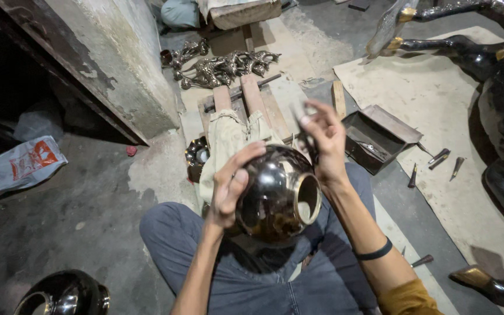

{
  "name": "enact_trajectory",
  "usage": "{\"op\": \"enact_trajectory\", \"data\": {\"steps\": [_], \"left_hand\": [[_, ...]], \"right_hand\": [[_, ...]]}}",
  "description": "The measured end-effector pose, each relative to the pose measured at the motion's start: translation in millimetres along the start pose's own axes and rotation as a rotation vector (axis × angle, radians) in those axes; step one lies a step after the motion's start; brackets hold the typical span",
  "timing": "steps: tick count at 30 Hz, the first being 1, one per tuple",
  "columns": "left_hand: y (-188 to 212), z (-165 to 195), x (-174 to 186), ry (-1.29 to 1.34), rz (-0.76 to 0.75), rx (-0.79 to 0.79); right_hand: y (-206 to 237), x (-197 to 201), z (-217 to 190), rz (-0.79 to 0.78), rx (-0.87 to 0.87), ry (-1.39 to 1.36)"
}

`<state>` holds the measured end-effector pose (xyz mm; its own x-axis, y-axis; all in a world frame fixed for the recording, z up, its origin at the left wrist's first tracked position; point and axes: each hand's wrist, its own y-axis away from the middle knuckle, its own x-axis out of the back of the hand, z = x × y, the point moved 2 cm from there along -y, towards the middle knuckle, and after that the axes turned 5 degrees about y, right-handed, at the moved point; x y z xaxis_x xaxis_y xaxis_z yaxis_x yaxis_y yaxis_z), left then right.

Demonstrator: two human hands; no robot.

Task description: The person sits on the floor and uses a small metal tool to engrave or carve a design into the rim of a shiny metal pot. They hold the pot with one hand and carefully work the tool along the edge, rotating the pot as needed.

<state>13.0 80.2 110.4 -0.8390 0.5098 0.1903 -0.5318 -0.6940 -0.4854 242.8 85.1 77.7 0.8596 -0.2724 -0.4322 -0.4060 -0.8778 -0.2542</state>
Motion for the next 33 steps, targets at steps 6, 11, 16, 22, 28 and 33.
{"op": "enact_trajectory", "data": {"steps": [6, 11, 16, 22, 28, 33], "left_hand": [[-44.6, -27.6, 6.8, 0.305, -0.243, 0.413], [-77.7, -71.0, 9.8, 0.516, -0.372, 0.818], [-95.2, -75.2, 22.1, -0.033, 0.109, 0.372], [-24.2, -24.2, 9.1, -0.008, 0.020, 0.353], [-14.9, 1.5, -9.9, -0.106, 0.077, -0.039], [-24.6, 2.0, -11.5, -0.076, 0.082, -0.047]], "right_hand": [[11.5, 3.8, 6.5, 0.123, -0.077, -0.206], [23.9, 9.3, 14.5, 0.238, -0.114, -0.276], [24.4, 16.9, 20.3, 0.371, -0.182, -0.294], [27.5, 23.4, 28.8, 0.419, -0.204, -0.241], [23.5, 22.7, 20.6, 0.319, -0.177, -0.169], [32.4, 32.9, -29.3, 0.210, -0.119, 0.123]]}}
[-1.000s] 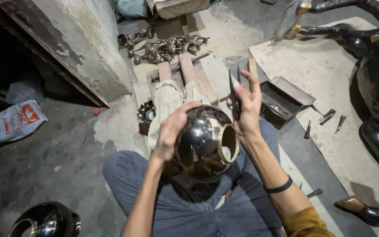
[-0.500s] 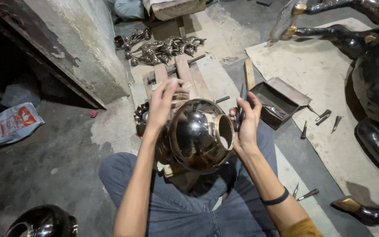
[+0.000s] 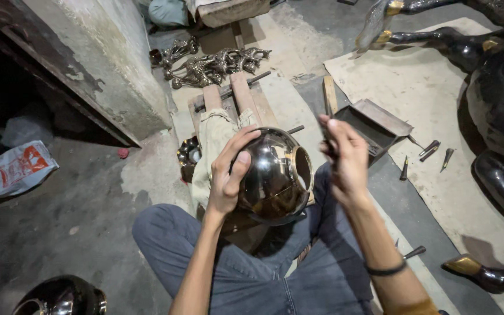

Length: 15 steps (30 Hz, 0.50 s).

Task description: The person sits on the floor and uses a small metal tool to engrave or carve a design into the rim of a shiny metal pot. They hold the pot with one hand and carefully work the tool along the edge, rotating the pot as needed.

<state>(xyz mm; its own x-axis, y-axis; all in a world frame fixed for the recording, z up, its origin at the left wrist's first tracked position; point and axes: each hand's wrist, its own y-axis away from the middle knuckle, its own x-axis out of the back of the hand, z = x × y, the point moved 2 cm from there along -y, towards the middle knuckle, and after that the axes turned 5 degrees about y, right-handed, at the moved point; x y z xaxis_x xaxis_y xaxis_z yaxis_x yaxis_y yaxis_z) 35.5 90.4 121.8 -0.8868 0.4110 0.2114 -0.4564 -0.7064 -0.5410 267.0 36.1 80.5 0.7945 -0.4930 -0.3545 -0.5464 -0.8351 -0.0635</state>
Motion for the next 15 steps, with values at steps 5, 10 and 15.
{"op": "enact_trajectory", "data": {"steps": [5, 10, 15], "left_hand": [[-1.9, -2.8, 0.3, -0.008, -0.006, 0.004], [-3.0, -3.2, -0.3, -0.003, -0.003, 0.008], [-6.6, -3.1, -0.5, -0.017, -0.007, 0.024]], "right_hand": [[32.2, 23.6, -59.9, -0.174, 0.107, 0.306], [57.2, 25.0, -94.9, -0.351, -0.001, 0.491], [72.5, 11.8, -109.7, -0.378, -0.027, 0.783]]}}
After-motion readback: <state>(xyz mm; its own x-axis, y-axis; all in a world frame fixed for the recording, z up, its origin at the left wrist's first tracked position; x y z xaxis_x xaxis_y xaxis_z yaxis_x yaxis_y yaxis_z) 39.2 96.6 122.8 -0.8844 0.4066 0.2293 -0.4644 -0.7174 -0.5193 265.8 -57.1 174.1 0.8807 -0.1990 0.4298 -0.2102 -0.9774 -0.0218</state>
